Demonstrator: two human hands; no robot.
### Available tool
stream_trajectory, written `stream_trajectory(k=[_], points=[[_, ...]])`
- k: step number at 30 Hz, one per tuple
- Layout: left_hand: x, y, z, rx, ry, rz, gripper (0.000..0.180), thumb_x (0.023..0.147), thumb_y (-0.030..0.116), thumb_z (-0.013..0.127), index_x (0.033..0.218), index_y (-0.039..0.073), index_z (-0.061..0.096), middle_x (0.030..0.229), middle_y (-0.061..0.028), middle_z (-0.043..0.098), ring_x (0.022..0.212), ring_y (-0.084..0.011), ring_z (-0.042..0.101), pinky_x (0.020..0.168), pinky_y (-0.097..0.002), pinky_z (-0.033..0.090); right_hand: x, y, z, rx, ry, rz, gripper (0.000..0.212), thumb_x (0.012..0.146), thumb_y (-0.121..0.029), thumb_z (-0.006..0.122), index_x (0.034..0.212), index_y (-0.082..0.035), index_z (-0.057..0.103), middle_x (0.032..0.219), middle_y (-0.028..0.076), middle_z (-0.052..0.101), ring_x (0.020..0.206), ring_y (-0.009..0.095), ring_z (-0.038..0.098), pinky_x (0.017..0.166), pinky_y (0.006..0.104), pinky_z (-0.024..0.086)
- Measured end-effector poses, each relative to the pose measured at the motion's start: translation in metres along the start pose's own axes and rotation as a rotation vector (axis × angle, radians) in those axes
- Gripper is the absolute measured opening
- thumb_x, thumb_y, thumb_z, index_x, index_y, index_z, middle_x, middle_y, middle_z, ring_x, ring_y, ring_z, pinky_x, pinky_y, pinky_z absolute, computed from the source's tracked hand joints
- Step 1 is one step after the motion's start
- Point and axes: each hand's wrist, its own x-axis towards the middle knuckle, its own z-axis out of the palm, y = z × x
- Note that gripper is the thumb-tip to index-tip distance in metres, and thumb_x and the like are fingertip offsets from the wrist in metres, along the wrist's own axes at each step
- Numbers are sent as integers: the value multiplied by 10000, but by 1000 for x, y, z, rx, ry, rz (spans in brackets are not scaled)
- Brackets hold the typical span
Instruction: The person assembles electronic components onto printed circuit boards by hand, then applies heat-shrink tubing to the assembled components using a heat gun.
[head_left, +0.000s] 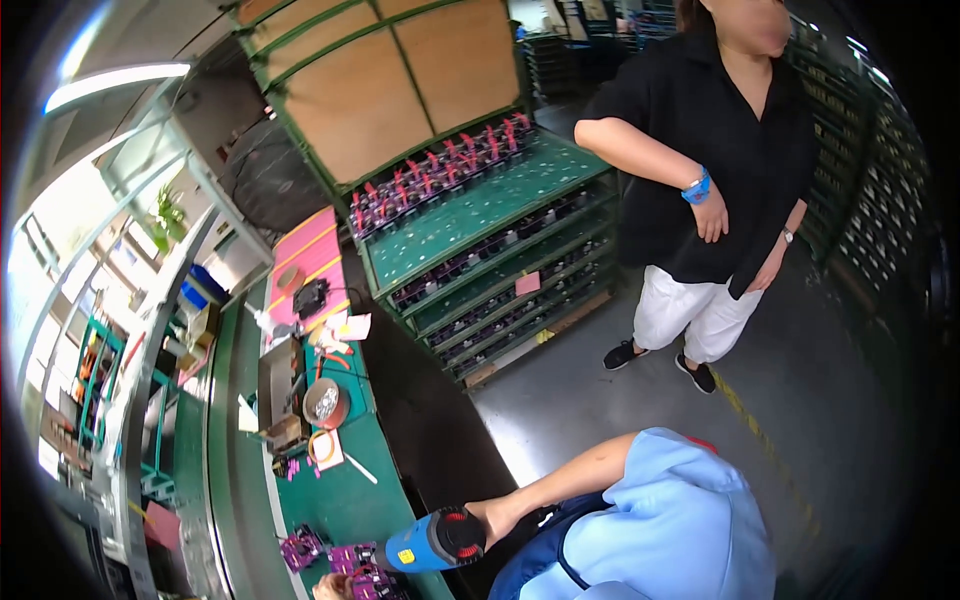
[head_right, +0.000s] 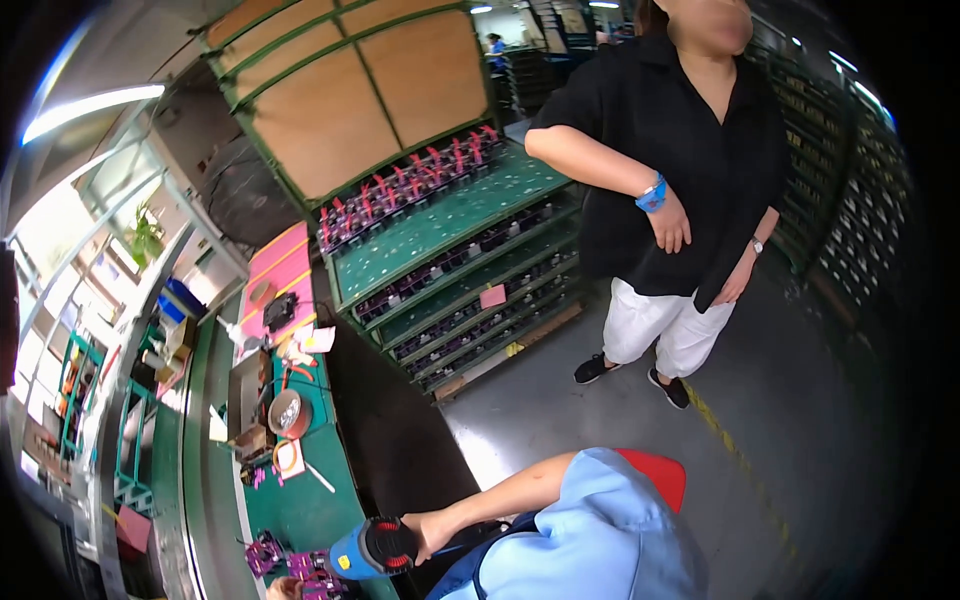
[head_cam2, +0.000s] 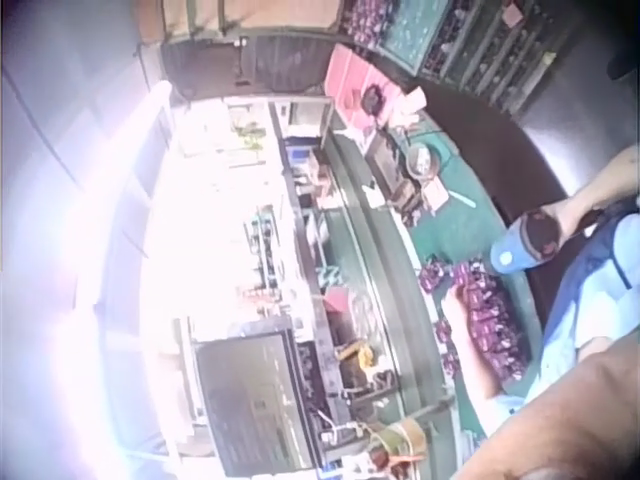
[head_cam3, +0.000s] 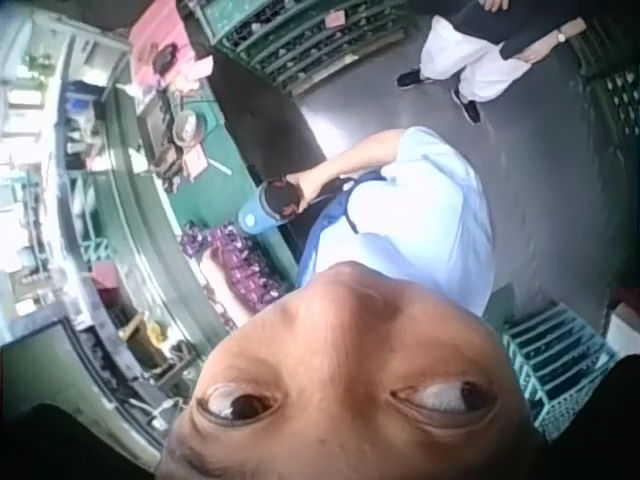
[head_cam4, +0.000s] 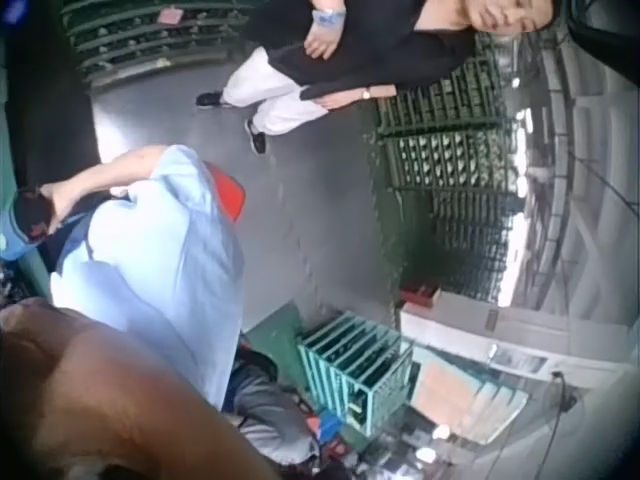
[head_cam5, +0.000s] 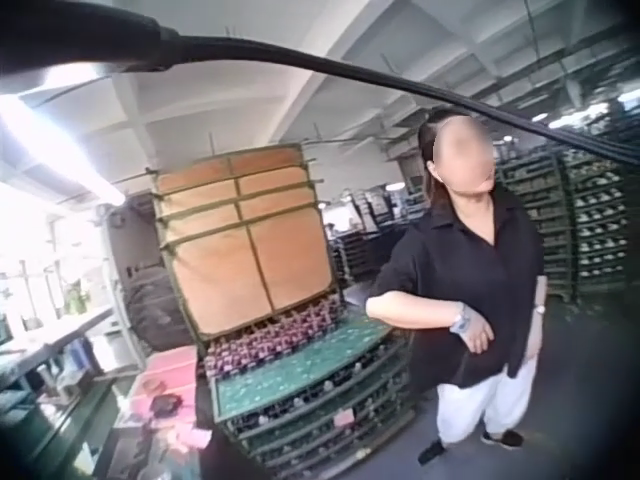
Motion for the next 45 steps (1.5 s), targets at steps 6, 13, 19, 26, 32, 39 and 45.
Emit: stream_trajectory(k=[6, 13, 19, 26, 32, 39, 45], points=[[11, -66, 36, 713, 560, 765, 113, 682, 118, 593, 765, 41, 588, 688, -129, 575, 635, -269, 560, 599, -334, 442, -3, -3, 10, -41, -49, -79, 228, 566, -31, 613, 764, -14, 501, 585, 76, 533, 500, 158, 530, 470, 257, 425], [-3, 1, -6, 0, -23, -10, 149, 706, 120, 586, 811, 14, 590, 763, -148, 585, 696, -256, 565, 644, -317, 439, -11, -44, 17, -253, -8, 12, 245, 591, -124, 656, 763, -14, 521, 685, 107, 565, 643, 206, 556, 601, 298, 447], [-46, 36, -41, -124, 88, -50, 114, 703, 93, 582, 801, 32, 582, 751, -134, 571, 694, -278, 543, 632, -331, 427, -13, -53, 25, -327, -45, 195, 268, 608, -149, 657, 807, -18, 535, 729, 108, 571, 677, 200, 565, 640, 285, 443], [-84, 141, -68, -522, 112, 155, 159, 677, 86, 612, 825, 62, 559, 752, -107, 549, 692, -245, 513, 663, -335, 400, -16, -24, 44, -479, 431, -514, 310, 604, -82, 639, 858, 16, 490, 896, 152, 526, 810, 225, 532, 710, 311, 416], [-95, 174, -16, -648, 238, -17, 561, 568, 168, 696, 1028, -4, 426, 1010, -198, 461, 954, -339, 436, 798, -384, 358, -24, -29, 59, -385, 276, -472, 325, 601, -79, 640, 870, 18, 486, 906, 155, 520, 816, 235, 528, 714, 316, 414], [-102, 176, 14, -701, 326, 142, 307, 637, 112, 556, 879, -13, 415, 812, -189, 463, 783, -352, 458, 698, -404, 381, 7, -36, 46, -122, -353, -333, 345, 597, -75, 642, 887, 21, 481, 921, 159, 513, 825, 249, 523, 718, 322, 411], [-119, 192, 2, -738, 472, -179, 410, 619, 96, 557, 963, -35, 373, 855, -199, 470, 832, -351, 469, 731, -391, 388, 12, -13, -14, 77, -820, -247, 363, 594, -72, 643, 902, 24, 476, 933, 163, 506, 832, 261, 518, 723, 327, 408]])
